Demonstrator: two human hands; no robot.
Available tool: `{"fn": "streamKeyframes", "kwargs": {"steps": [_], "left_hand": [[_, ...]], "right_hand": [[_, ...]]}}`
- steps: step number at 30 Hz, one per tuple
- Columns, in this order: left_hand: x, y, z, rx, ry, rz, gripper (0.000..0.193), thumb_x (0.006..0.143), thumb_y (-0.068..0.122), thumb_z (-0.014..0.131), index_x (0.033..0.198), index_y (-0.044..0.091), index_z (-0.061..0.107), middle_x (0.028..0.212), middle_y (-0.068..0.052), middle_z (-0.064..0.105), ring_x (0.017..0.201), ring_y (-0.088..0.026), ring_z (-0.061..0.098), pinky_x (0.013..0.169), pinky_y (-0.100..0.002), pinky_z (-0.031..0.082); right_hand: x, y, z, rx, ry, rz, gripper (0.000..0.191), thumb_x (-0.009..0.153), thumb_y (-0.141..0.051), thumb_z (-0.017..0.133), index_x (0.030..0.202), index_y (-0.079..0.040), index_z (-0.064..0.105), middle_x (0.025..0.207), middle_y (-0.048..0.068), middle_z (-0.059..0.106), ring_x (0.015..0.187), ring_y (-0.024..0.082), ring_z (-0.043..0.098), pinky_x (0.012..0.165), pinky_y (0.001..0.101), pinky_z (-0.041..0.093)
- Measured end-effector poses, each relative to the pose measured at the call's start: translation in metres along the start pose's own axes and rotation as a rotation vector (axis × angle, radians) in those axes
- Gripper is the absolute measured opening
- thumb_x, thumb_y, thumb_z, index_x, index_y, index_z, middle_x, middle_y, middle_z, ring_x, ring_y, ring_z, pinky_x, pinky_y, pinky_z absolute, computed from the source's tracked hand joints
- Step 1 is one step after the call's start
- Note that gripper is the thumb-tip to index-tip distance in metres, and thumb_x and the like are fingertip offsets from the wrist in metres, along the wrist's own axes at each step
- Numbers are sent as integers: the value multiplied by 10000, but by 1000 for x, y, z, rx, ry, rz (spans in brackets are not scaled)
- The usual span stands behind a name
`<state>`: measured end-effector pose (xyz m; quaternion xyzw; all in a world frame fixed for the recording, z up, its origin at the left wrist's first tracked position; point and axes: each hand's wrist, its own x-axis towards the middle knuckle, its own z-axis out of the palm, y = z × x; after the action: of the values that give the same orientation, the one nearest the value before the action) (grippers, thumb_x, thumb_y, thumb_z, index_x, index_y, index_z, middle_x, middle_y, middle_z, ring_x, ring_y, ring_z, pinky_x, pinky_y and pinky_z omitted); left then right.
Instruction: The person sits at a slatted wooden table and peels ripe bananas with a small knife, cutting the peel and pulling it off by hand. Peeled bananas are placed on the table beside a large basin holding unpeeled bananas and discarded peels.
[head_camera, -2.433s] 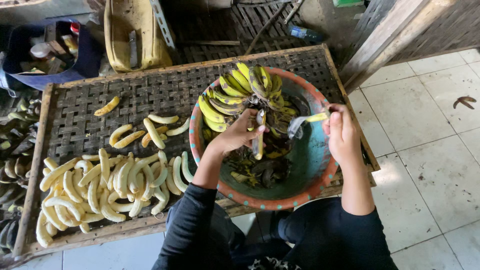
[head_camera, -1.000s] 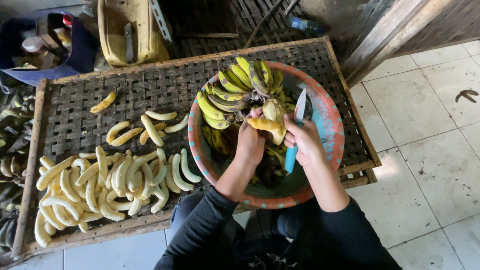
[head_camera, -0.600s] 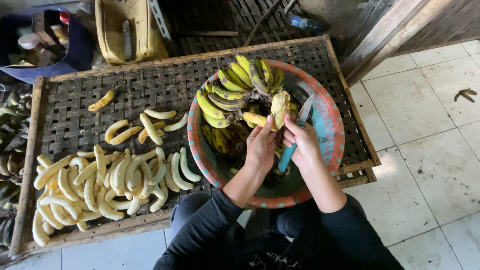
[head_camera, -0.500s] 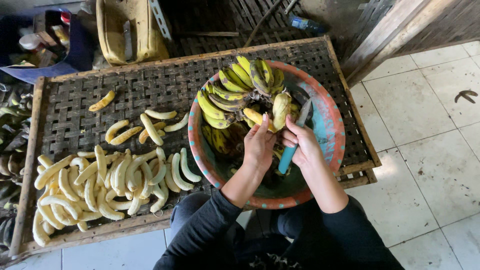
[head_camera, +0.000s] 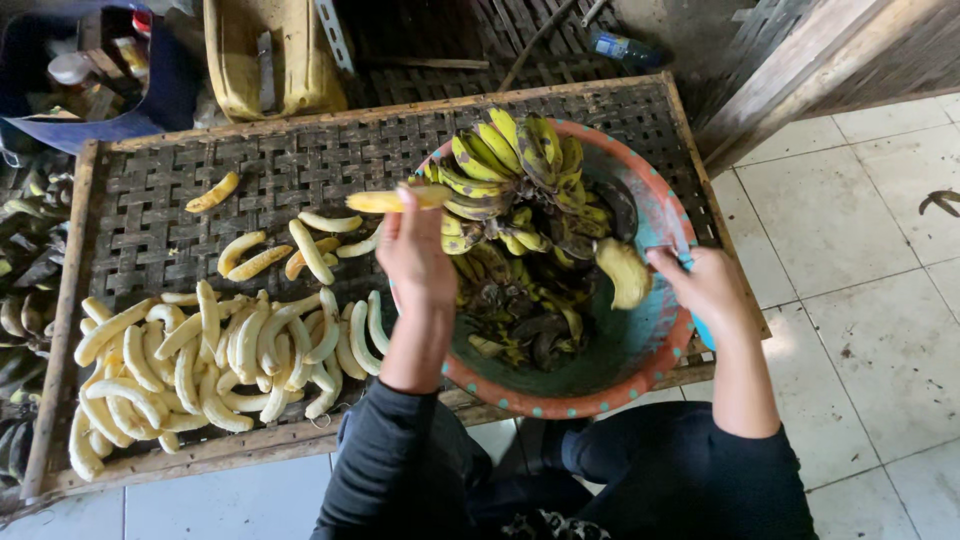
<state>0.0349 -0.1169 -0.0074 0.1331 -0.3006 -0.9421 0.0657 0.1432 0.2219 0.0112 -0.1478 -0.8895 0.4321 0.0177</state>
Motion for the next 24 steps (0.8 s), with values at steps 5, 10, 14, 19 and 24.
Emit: {"fn": "streamKeyframes", "kwargs": {"steps": [5, 10, 14, 19, 24], "left_hand": [[31, 63, -7, 58, 245, 103, 407, 933, 173, 703, 1282, 65, 525, 1240, -85, 602, 1076, -182, 633, 956, -354, 538], [24, 33, -7, 98, 253, 122, 601, 899, 78, 732, 1394, 103, 392, 1374, -98, 501, 1164, -187, 585, 1006, -377, 530], [22, -2, -7, 97, 100, 186, 621, 903, 54, 712, 1442, 96, 406, 1436, -108, 519, 1200, -194, 592, 1033, -338, 473], [16, -22, -6, 177, -21, 139, 490, 936, 36, 695, 1389, 50, 507, 1319, -97, 615, 1166, -175, 608, 1015, -311, 481], [6, -34, 4, 438, -335, 165, 427, 918, 74, 754, 1290, -8, 561, 1219, -100, 642, 1113, -188, 632, 1008, -343, 547]], "right_hand": [[0, -1, 71, -338, -257, -449, 312, 853, -369, 772, 1053, -129, 762, 922, 119, 752, 859, 313, 733, 742, 426, 559], [-10, -3, 155, -649, -404, -602, 193, 810, -144, 714, 972, -48, 674, 972, 184, 679, 927, 400, 677, 774, 483, 548], [-13, -8, 169, -838, -377, -622, 197, 882, -64, 671, 1078, -57, 647, 1012, 224, 649, 898, 417, 677, 701, 512, 544], [-11, -17, 156, -777, -587, -507, 346, 831, -90, 714, 1153, -96, 587, 1032, 179, 685, 975, 387, 689, 786, 489, 546], [6, -29, 108, -298, -506, -374, 453, 797, -157, 821, 1163, -89, 562, 1077, 108, 723, 1039, 297, 709, 844, 420, 544]]}}
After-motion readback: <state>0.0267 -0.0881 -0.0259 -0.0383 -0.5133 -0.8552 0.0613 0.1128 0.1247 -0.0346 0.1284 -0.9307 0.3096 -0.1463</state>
